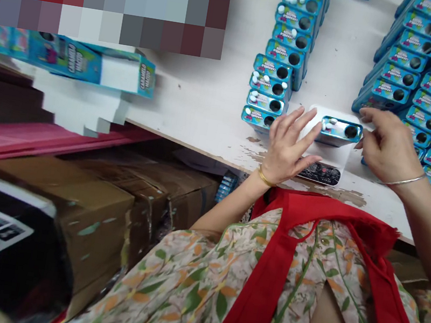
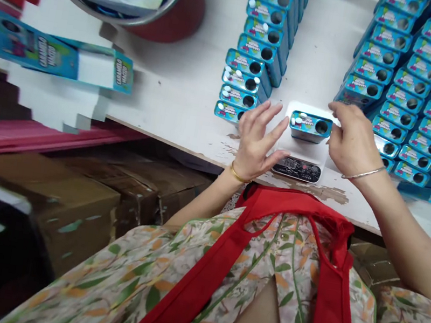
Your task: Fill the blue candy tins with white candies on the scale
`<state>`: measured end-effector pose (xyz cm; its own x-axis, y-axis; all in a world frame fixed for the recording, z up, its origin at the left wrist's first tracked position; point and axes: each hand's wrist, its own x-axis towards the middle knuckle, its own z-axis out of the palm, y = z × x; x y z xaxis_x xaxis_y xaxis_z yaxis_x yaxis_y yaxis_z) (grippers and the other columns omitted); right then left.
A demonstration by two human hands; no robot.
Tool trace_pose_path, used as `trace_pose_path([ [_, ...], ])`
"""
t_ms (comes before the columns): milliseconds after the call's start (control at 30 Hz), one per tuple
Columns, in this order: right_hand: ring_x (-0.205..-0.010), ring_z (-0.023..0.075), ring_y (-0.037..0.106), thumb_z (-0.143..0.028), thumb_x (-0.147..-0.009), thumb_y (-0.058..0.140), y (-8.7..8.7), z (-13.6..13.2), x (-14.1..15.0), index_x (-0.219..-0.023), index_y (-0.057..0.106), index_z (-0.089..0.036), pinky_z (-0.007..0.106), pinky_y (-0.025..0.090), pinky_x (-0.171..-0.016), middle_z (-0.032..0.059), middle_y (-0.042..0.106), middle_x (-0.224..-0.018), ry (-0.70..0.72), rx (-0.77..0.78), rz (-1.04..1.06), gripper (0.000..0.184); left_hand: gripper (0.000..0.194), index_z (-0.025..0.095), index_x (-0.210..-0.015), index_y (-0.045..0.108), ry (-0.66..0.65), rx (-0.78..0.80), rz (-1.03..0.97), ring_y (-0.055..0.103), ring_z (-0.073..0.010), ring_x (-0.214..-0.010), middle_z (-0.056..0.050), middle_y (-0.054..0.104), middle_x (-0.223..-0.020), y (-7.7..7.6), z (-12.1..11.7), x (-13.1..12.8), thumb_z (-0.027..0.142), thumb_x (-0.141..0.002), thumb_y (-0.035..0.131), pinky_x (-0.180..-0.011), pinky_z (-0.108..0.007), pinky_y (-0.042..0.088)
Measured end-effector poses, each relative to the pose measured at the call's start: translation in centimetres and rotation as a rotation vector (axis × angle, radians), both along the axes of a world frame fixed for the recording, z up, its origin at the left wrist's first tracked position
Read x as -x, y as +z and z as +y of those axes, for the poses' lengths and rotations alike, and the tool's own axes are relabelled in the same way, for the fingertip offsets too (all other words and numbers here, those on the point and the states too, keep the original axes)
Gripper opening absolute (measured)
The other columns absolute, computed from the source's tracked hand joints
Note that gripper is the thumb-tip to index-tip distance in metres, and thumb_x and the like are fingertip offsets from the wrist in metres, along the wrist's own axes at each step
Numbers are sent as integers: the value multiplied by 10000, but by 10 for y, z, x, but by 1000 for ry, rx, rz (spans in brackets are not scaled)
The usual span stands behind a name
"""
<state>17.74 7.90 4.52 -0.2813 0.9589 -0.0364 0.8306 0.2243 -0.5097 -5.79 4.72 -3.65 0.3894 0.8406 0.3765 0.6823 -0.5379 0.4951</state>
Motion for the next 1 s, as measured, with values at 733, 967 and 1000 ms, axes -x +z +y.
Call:
trace_pose_path([
  [733,-970,283,722,-197,-919,496,-10,-9,0,-1435,510,-308,460,575,-909,78,659,-1264,-142,216,301,528,695,307,-1427,460,-38,164,64,204,-362,-1550,-83,403,-1583,24,9,-47,742,-885,487,-1244,-707,5],
  [967,-1303,214,570,-30,-831,382,-7,-17,17,-1444,515,-202,399,470,-1101,57,563,-1451,-167,208,281,650,775,277,-1529,351,-237,54,8,196,-383,-1548,-121,395,-1590,19,7,-46,704,-899,497,-1239,-714,-22],
  [1000,-1295,181,571,-29,-829,373,-1,-19,16,-1440,520,-222,356,457,-1118,31,537,-1483,-152,243,259,657,781,294,-1537,340,-226,32,-25,170,-376,-1556,-102,361,-1611,21,6,-42,668,-887,556,-1247,-698,-27],
])
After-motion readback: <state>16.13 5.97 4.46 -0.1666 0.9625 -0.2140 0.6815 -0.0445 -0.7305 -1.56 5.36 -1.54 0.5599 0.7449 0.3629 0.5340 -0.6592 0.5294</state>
